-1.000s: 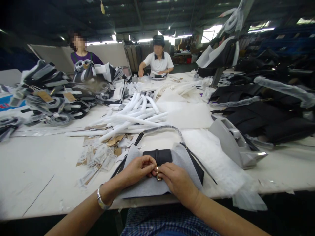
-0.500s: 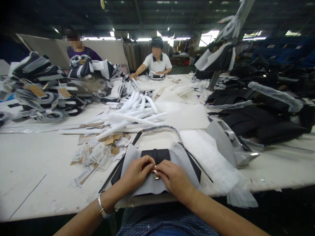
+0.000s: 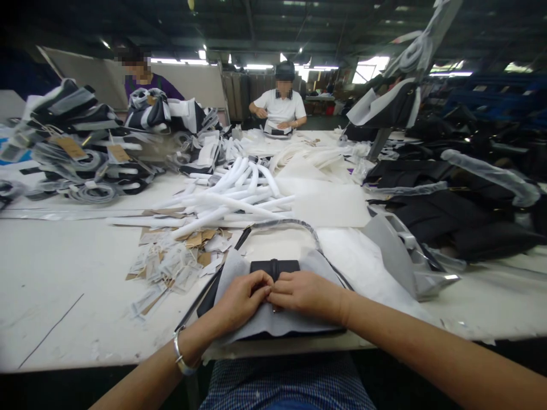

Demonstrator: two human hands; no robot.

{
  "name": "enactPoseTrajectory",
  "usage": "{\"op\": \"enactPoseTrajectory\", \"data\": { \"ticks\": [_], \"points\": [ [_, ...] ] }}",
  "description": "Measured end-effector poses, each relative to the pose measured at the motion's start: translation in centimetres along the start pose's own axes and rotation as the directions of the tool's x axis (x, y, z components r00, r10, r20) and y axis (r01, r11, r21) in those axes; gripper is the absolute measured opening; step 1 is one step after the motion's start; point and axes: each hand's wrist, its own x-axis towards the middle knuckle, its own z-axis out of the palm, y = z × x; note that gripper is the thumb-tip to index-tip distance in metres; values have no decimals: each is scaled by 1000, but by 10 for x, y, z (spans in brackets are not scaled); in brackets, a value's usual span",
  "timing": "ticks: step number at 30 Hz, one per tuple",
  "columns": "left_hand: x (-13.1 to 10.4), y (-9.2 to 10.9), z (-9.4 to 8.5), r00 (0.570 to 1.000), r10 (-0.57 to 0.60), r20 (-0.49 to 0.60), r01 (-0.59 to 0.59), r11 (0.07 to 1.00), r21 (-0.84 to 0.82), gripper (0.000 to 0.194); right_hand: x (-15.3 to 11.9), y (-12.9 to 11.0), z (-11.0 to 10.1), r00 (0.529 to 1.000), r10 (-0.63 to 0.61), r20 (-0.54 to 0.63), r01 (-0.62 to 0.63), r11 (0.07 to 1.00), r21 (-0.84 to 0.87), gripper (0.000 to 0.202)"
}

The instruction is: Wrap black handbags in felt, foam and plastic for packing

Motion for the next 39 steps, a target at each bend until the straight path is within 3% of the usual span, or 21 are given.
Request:
{"op": "enactPoseTrajectory", "data": {
  "ticks": [2,4,5,7,8,12,25,31,36,39],
  "points": [
    [0,1,-1,1000,-3,12,3,999,-40,12,-4,-8,6,971,235,-35,-226,959,168,19],
    [-1,2,-2,1000,-2,24,4,997,-75,13,-6,-16,15,867,492,-77,-455,846,278,3],
    [-1,3,-1,1000,-1,27,4,996,-88,13,-6,-20,19,805,585,-92,-535,785,311,8],
    [-1,2,-1,1000,-3,23,5,994,-105,12,-3,-25,27,722,686,-91,-609,693,385,13],
    [-1,2,0,1000,-5,17,7,994,-110,11,-2,-26,29,709,701,-82,-609,666,431,11],
    [-2,1,2,1000,-10,-10,9,992,-128,12,1,-25,35,720,691,-69,-553,631,544,9],
    [10,-4,10,992,-129,15,127,942,-311,11,-9,-31,59,693,656,-297,-499,735,458,8],
    [18,-3,9,975,-203,89,222,881,-417,12,-17,-35,70,787,482,-385,-328,855,401,15],
    [16,-3,9,978,-198,70,208,877,-433,13,-16,-35,67,667,630,-397,-479,771,419,12],
    [13,-4,10,980,-192,42,192,880,-435,15,-14,-34,62,687,653,-320,-520,748,411,9]
  ]
}}
